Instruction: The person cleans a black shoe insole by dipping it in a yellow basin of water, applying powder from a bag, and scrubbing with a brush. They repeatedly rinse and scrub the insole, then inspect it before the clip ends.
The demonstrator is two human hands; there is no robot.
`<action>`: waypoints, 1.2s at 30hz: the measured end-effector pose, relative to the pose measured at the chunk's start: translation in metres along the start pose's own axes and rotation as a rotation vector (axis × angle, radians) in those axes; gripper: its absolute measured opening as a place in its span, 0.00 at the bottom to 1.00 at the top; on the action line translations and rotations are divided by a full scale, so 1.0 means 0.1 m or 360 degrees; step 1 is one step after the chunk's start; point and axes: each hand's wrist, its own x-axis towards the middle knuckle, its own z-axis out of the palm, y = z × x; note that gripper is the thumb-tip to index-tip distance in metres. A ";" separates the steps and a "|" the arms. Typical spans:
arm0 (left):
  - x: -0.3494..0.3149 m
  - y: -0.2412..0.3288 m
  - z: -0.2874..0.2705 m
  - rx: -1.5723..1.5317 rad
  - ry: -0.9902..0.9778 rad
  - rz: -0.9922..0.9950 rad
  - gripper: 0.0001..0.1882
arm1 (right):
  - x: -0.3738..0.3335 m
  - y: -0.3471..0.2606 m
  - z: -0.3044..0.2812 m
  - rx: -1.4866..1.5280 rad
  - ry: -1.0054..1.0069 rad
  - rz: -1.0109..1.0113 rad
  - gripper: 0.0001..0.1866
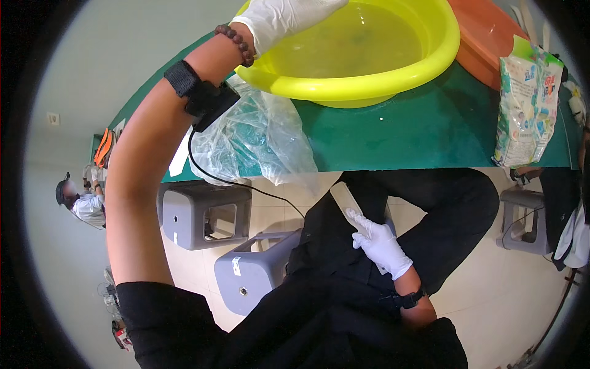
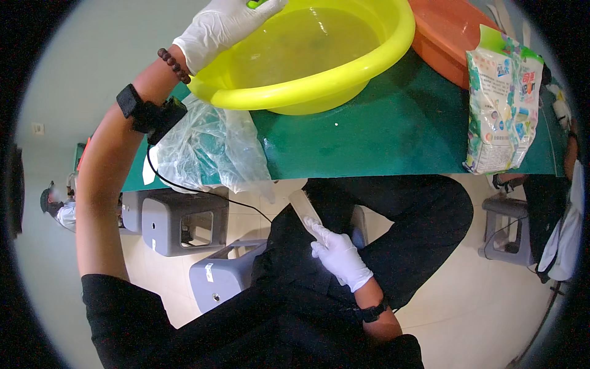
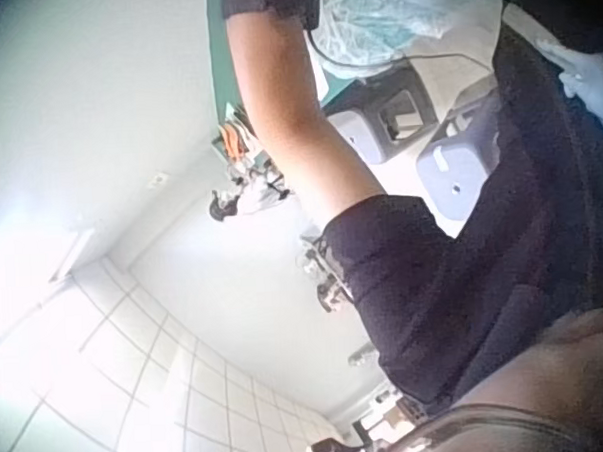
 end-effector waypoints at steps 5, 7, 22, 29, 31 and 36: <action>-0.03 0.03 0.02 0.0107 0.0218 0.0255 0.20 | 0.00 0.09 -0.01 0.0033 -0.0022 0.0003 0.29; -0.01 0.02 0.09 0.0186 0.0179 0.0255 0.19 | 0.01 0.09 0.00 0.0087 -0.0027 0.0017 0.29; -0.09 -0.27 -0.12 -0.1666 -0.0447 0.0038 0.10 | -0.02 0.03 0.00 0.0179 -0.0022 0.0045 0.29; -0.08 -0.68 -0.04 -0.1692 -0.0482 -0.0241 0.06 | -0.05 -0.10 0.03 0.0143 -0.0101 0.0137 0.28; -0.17 -0.69 -0.12 -0.1906 -0.0380 -0.0161 0.09 | -0.05 -0.05 0.05 0.0179 -0.0092 0.0093 0.28; -0.40 -0.61 -0.22 -0.2182 -0.0158 0.0165 0.13 | -0.09 -0.15 0.01 -0.0011 -0.0051 0.0245 0.27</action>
